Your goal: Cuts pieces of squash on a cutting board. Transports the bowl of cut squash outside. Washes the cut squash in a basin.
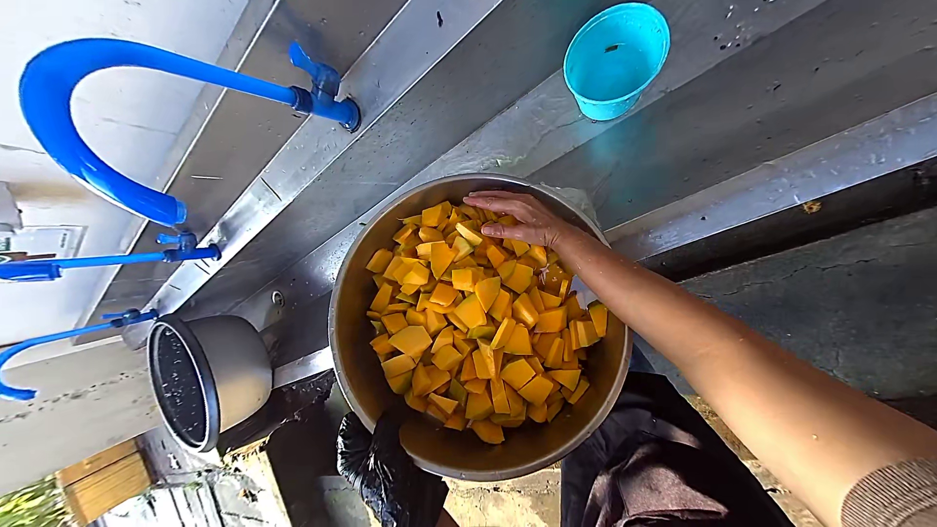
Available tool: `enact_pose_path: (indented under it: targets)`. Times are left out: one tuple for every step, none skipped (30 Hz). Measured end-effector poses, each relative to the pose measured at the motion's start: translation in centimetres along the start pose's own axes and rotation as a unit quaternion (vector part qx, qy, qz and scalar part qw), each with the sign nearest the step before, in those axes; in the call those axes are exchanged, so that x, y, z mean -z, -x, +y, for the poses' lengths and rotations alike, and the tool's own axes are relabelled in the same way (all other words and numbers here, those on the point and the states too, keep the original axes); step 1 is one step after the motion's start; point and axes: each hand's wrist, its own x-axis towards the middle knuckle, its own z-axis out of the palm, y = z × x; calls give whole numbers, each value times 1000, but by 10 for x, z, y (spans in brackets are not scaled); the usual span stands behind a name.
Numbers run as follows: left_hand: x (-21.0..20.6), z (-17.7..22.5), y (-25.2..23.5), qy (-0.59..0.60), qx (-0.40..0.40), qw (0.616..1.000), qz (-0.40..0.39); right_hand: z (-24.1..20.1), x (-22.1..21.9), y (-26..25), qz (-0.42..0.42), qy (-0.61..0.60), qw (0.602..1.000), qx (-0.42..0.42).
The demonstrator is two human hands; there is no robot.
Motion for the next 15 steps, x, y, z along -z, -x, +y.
enact_pose_path:
  targets:
    - [2,-1,0,2,2,1000,-6,0,0,-1,-2,2,1000,7]
    - [1,1,1,4,4,1000,-2,-1,-1,-2,-5,3,1000,10]
    - [-2,4,3,6,5,1000,-2,-3,-1,-4,-11,7,1000,10]
    - [-3,9,6,6,7,1000,-13,-4,-1,-6,-16,10,1000,7]
    - [-4,9,8,1,6,1000,-19,-5,-1,-7,-19,10,1000,4]
    - [-2,8,7,0,2,1000,-25,-5,-1,-8,-22,11,1000,4]
    - [0,5,6,6,-3,1000,-27,-5,-1,-9,-26,11,1000,3]
    - [-2,7,7,2,0,1000,-23,-6,-1,-9,-33,11,999,0]
    - [-3,10,9,3,4,1000,-22,-7,0,-10,-41,14,999,-6]
    - [-3,11,10,7,5,1000,-21,-8,0,-11,-49,17,999,-11]
    - [-2,10,10,8,2,1000,-22,-8,-1,-11,-52,20,998,-10]
    - [-1,7,9,14,-4,1000,-21,-8,-1,-12,-54,22,998,-7]
    - [0,5,8,16,-7,1000,-23,-8,-2,-13,-54,24,998,-3]
    - [0,7,9,14,-6,999,-29,-9,-2,-13,-52,26,998,1]
    - [-3,11,11,1,-4,999,-34,-9,-2,-14,-52,29,998,5]
